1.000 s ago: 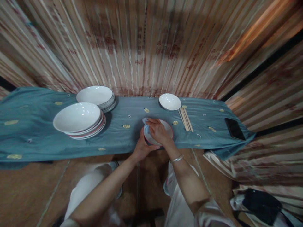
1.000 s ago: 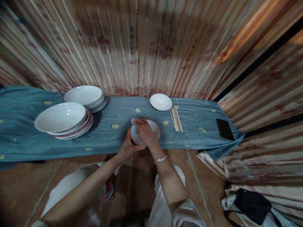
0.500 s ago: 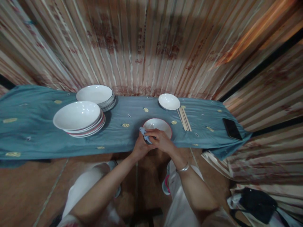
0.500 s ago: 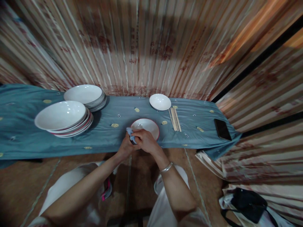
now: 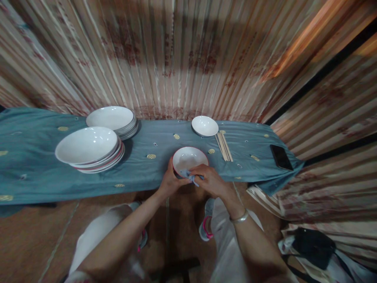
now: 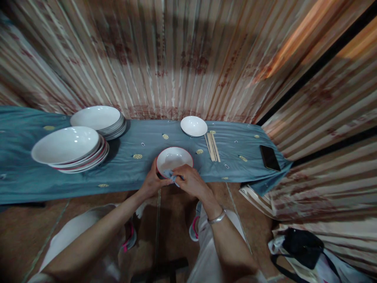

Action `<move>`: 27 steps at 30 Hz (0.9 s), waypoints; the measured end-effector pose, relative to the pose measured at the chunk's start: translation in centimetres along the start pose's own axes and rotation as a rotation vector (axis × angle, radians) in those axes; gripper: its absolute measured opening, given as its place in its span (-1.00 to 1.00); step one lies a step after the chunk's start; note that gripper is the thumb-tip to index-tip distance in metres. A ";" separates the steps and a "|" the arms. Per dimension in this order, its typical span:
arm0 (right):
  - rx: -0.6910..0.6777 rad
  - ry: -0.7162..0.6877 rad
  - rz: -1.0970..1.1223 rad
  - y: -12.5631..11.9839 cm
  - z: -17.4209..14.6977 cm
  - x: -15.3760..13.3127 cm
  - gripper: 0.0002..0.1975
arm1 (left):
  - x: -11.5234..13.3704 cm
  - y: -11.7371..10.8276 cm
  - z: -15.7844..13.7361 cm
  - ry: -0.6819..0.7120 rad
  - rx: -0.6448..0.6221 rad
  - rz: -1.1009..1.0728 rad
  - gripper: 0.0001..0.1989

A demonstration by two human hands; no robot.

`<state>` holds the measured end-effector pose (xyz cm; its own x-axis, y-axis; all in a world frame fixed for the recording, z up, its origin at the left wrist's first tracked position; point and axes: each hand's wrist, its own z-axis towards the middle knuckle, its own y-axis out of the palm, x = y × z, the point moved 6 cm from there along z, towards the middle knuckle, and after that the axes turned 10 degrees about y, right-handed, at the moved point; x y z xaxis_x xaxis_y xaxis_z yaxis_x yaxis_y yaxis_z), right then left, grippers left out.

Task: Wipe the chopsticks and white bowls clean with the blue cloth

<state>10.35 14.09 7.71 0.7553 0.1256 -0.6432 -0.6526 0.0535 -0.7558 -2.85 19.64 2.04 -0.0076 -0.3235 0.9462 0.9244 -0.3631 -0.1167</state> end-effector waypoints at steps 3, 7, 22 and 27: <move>0.042 -0.004 -0.030 -1.0 -0.4 0.8 -0.75 | -0.3 0.0 0.0 0.013 0.013 0.016 0.02; 0.143 0.047 -0.058 -2.4 -0.7 2.2 -0.75 | -0.7 -0.1 0.0 0.023 0.023 0.040 0.04; -0.052 0.575 -0.018 -2.5 0.3 8.6 -0.69 | -0.9 -0.5 0.1 0.023 0.009 0.098 0.07; -0.061 0.586 0.162 -1.3 1.0 8.9 -0.70 | -0.6 -0.6 0.4 0.035 0.034 0.083 0.04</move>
<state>17.88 16.09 3.05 0.5656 -0.4391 -0.6981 -0.7705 0.0202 -0.6371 -3.22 20.44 1.63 0.0573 -0.3815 0.9226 0.9349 -0.3037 -0.1837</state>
